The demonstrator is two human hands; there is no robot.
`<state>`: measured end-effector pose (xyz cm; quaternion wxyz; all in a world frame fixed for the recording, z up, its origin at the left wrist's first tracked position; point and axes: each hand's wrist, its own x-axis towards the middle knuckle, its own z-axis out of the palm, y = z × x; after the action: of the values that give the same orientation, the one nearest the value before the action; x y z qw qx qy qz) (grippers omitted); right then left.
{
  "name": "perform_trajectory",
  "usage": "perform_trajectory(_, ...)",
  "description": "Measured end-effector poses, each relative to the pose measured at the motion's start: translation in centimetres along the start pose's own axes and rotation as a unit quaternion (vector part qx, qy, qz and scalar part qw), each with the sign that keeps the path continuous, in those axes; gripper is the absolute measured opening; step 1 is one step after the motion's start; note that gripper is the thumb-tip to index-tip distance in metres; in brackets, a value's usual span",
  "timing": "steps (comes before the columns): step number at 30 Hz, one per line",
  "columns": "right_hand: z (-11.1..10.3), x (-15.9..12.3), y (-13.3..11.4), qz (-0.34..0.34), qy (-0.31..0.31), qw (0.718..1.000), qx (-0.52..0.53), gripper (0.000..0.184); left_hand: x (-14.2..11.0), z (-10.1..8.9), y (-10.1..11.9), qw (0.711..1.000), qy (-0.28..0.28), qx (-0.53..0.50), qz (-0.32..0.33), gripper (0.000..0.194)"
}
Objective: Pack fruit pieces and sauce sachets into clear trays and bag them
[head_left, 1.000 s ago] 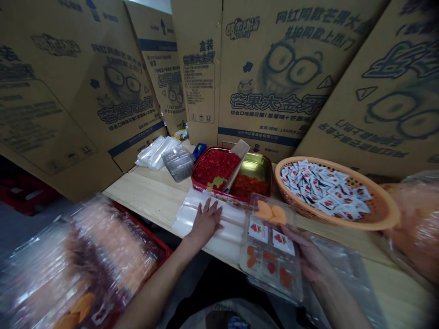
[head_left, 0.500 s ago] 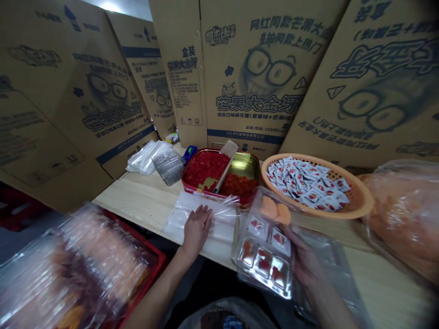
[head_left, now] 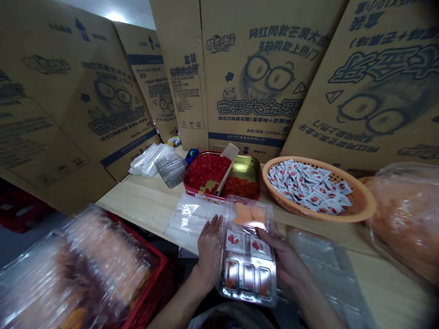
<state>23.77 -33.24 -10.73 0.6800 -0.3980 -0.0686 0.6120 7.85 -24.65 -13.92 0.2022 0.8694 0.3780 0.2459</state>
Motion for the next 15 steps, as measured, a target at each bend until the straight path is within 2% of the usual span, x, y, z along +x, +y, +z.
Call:
perform_trajectory(3, -0.7, 0.1, -1.0, 0.015, -0.019, 0.999, -0.022, 0.028, -0.1, -1.5, -0.1, 0.998, -0.051, -0.023, 0.020, 0.046)
perform_trajectory(5, -1.2, 0.1, -1.9, 0.021, -0.028, 0.998, -0.044, 0.028, 0.6, -2.8, -0.6, 0.997, -0.054, -0.062, -0.013, 0.052)
perform_trajectory(7, -1.5, 0.0, -2.5, 0.038, -0.044, 0.996, -0.068, 0.029, 1.9, -3.8, -1.5, 0.984, -0.061, -0.152, -0.071, 0.061)
perform_trajectory(8, -1.6, -0.1, -2.8, 0.049, -0.056, 0.994, -0.076, 0.029, 2.5, -4.0, -1.9, 0.967, -0.087, -0.217, -0.102, 0.062)
perform_trajectory(10, -1.7, -0.2, -2.9, 0.063, -0.075, 0.992, -0.083, 0.031, 3.6, -3.8, -2.6, 0.915, -0.166, -0.337, -0.148, 0.057)
perform_trajectory(12, -1.8, -0.3, -2.9, 0.057, -0.081, 0.992, -0.082, 0.033, 4.1, -3.1, -2.8, 0.870, -0.228, -0.400, -0.175, 0.050)
perform_trajectory(13, -1.9, -0.4, -2.9, 0.049, -0.077, 0.993, -0.080, 0.032, 4.2, -2.7, -2.8, 0.862, -0.235, -0.411, -0.183, 0.049)
perform_trajectory(15, -2.1, -0.5, -3.2, 0.024, -0.051, 0.996, -0.075, 0.027, 3.9, -2.2, -2.7, 0.858, -0.214, -0.422, -0.197, 0.047)
